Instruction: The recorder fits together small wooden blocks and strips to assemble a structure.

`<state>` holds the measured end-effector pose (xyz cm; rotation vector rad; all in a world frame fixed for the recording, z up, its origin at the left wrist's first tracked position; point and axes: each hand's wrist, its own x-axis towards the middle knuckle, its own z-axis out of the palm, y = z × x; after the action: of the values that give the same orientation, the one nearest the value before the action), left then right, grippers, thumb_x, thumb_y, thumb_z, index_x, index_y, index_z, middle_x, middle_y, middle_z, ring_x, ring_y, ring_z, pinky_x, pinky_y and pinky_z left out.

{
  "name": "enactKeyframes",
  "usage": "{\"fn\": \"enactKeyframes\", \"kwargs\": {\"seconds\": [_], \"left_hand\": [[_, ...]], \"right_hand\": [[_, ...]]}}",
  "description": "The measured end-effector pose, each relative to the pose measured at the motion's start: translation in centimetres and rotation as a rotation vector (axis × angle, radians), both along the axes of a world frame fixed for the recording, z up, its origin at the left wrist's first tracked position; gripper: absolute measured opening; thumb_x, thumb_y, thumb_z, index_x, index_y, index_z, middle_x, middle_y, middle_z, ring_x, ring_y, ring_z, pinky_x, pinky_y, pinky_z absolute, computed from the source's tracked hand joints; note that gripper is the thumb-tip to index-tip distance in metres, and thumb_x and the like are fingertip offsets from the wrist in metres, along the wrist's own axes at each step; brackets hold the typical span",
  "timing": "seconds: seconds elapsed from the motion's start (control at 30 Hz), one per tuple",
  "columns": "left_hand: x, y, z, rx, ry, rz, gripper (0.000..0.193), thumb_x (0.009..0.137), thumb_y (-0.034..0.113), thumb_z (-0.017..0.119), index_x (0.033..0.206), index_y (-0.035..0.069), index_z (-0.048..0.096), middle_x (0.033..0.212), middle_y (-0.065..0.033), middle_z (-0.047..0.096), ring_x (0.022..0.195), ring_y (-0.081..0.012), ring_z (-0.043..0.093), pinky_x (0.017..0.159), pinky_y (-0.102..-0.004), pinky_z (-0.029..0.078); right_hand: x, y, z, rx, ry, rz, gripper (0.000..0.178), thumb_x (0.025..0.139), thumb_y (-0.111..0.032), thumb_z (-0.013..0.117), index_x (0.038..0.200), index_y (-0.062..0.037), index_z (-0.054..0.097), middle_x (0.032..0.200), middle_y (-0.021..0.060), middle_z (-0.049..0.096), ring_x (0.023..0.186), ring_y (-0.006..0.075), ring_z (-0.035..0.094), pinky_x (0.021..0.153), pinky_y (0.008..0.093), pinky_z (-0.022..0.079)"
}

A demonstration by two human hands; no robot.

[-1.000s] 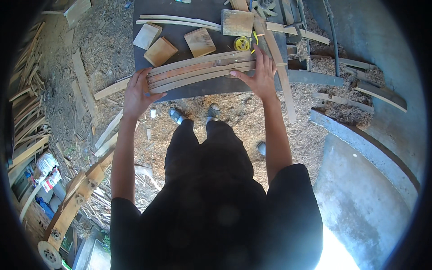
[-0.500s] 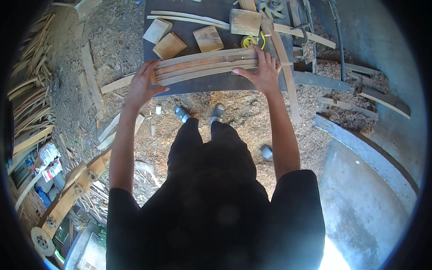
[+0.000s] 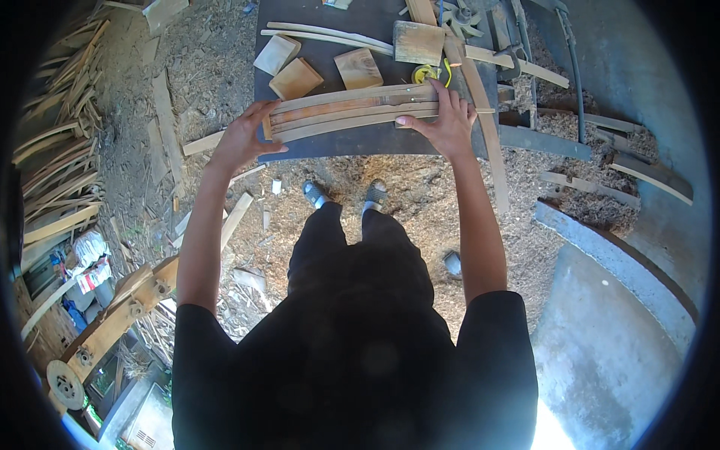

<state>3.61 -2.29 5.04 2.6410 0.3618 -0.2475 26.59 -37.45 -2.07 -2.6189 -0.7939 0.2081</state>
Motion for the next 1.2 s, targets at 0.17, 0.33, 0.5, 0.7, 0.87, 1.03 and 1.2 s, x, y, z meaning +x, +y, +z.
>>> {"fn": "enactKeyframes", "kwargs": {"seconds": [0.17, 0.33, 0.5, 0.7, 0.87, 1.03, 1.2], "left_hand": [[0.5, 0.2, -0.1, -0.005, 0.007, -0.002, 0.093, 0.069, 0.03, 0.095, 0.151, 0.012, 0.055, 0.146, -0.0127, 0.061, 0.124, -0.0358, 0.066, 0.11, -0.0432, 0.055], [0.7, 0.0, -0.1, 0.008, 0.024, -0.012, 0.092, 0.069, 0.03, 0.095, 0.151, 0.011, 0.057, 0.146, -0.0117, 0.062, 0.125, -0.0351, 0.066, 0.11, -0.0426, 0.054], [0.5, 0.3, -0.1, 0.031, 0.017, -0.019, 0.093, 0.068, 0.032, 0.096, 0.15, 0.011, 0.058, 0.145, -0.012, 0.062, 0.124, -0.0346, 0.066, 0.11, -0.0425, 0.054], [0.4, 0.5, -0.7, 0.056, 0.005, -0.019, 0.097, 0.065, 0.039, 0.097, 0.151, 0.018, 0.059, 0.144, -0.0084, 0.063, 0.123, -0.0321, 0.068, 0.107, -0.0439, 0.056], [0.3, 0.8, -1.5, 0.082, 0.005, -0.013, 0.098, 0.065, 0.04, 0.097, 0.151, 0.018, 0.058, 0.145, -0.0088, 0.063, 0.123, -0.0318, 0.068, 0.107, -0.0438, 0.056], [0.3, 0.7, -0.9, 0.075, -0.012, -0.028, 0.095, 0.065, 0.038, 0.097, 0.148, 0.012, 0.06, 0.143, -0.0133, 0.063, 0.121, -0.0352, 0.068, 0.107, -0.0436, 0.055], [0.1, 1.4, -1.5, 0.018, -0.106, -0.074, 0.094, 0.064, 0.038, 0.097, 0.147, 0.011, 0.06, 0.137, -0.0135, 0.065, 0.117, -0.0357, 0.069, 0.104, -0.0443, 0.056]], "right_hand": [[0.1, -0.2, -0.5, 0.056, -0.015, 0.0, 0.115, 0.066, -0.083, 0.081, 0.157, -0.0205, 0.047, 0.134, 0.0133, 0.059, 0.132, 0.0364, 0.053, 0.118, 0.0579, 0.023], [0.0, -0.5, -1.1, 0.098, -0.061, 0.0, 0.117, 0.063, -0.085, 0.081, 0.157, -0.0225, 0.048, 0.129, 0.0131, 0.059, 0.127, 0.0379, 0.055, 0.115, 0.0593, 0.025], [0.1, -0.3, -1.7, 0.088, -0.074, -0.001, 0.12, 0.062, -0.087, 0.08, 0.156, -0.022, 0.048, 0.128, 0.012, 0.06, 0.125, 0.0374, 0.055, 0.114, 0.0583, 0.026], [0.0, -0.3, -1.2, 0.089, -0.078, 0.001, 0.12, 0.061, -0.086, 0.081, 0.156, -0.0215, 0.048, 0.128, 0.0118, 0.059, 0.124, 0.0366, 0.054, 0.114, 0.057, 0.026], [0.0, -0.2, -1.1, 0.095, -0.072, 0.004, 0.118, 0.063, -0.085, 0.082, 0.157, -0.0218, 0.047, 0.129, 0.0117, 0.059, 0.126, 0.0367, 0.053, 0.116, 0.0561, 0.025], [0.0, -0.2, -1.0, 0.072, -0.055, 0.007, 0.119, 0.063, -0.084, 0.082, 0.158, -0.0214, 0.045, 0.135, 0.0126, 0.057, 0.132, 0.0384, 0.049, 0.119, 0.0575, 0.022], [-0.8, 0.0, -0.3, 0.038, -0.163, -0.019, 0.115, 0.07, -0.076, 0.084, 0.161, -0.0227, 0.039, 0.16, 0.0206, 0.039, 0.147, 0.0447, 0.037, 0.124, 0.0607, 0.019]]}}
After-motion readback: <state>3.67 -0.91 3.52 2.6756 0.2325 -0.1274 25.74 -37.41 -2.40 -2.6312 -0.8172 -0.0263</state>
